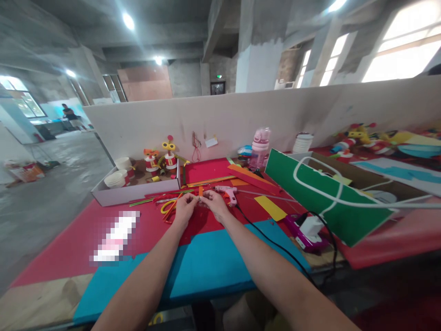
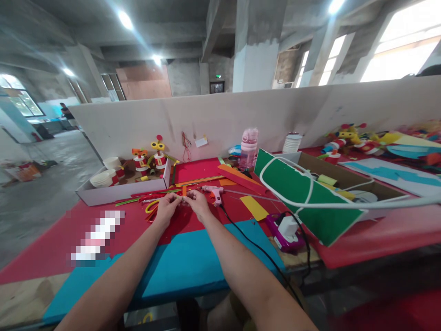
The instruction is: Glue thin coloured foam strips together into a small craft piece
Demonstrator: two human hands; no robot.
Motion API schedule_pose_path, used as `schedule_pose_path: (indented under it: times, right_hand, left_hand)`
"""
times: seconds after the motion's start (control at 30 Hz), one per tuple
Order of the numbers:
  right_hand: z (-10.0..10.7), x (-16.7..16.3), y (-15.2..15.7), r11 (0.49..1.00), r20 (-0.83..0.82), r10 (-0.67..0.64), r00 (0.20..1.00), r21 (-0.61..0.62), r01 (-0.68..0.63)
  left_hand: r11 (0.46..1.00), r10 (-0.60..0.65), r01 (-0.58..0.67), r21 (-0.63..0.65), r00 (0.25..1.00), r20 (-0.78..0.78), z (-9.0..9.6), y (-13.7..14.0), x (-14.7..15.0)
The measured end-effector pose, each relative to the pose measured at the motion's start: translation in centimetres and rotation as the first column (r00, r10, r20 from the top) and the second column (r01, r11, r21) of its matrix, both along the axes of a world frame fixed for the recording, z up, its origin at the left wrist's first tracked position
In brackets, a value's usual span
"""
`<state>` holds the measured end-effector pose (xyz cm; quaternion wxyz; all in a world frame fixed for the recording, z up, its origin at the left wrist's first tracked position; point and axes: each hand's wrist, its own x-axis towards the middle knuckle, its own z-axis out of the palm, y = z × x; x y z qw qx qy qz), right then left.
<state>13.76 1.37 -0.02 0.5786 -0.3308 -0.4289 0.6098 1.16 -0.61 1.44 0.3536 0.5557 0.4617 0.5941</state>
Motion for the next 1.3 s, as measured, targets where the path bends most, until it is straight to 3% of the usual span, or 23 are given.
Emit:
schedule_pose_path:
  times: [0.13,0.3,0.53,0.73,0.83,1.1,1.3]
  right_hand:
    - [0.1,0.1,0.0,1.000,-0.001,0.011,1.000,-0.009,-0.011]
    - [0.4,0.0,0.0,0.997,0.013,-0.078,0.997,0.026,0.078]
    - [0.5,0.0,-0.1,0.999,0.007,-0.045,0.999,0.031,0.045]
    - [0.3,0.2,0.3,0.995,-0.034,-0.099,0.995,0.011,0.099]
    - [0.0,0.2,0.5,0.998,0.009,-0.056,0.998,0.032,0.056]
    - [-0.5,0.1,0.5,0.996,0.065,-0.015,0.998,0.094,0.009]
    - [-0.2,0.1,0.3,0.991,0.073,0.051,0.996,0.121,-0.059]
  left_hand:
    - [1.000,-0.011,0.011,0.007,1.000,-0.013,-0.2,0.1,0.0]
    - [0.998,-0.056,0.056,0.026,0.998,-0.008,-0.4,0.3,-0.1]
    - [1.000,-0.001,0.002,0.025,0.998,-0.069,0.0,0.0,0.0]
    - [1.000,-0.026,0.026,0.010,0.999,0.033,-0.2,0.2,0.1]
    - [0.997,-0.073,0.073,0.017,0.997,-0.010,-0.3,0.2,0.1]
    - [0.995,0.005,0.011,0.104,0.989,-0.146,-0.4,0.5,-0.3]
    - [0.997,0.023,-0.011,0.080,0.988,-0.154,-0.1,0.2,-0.2]
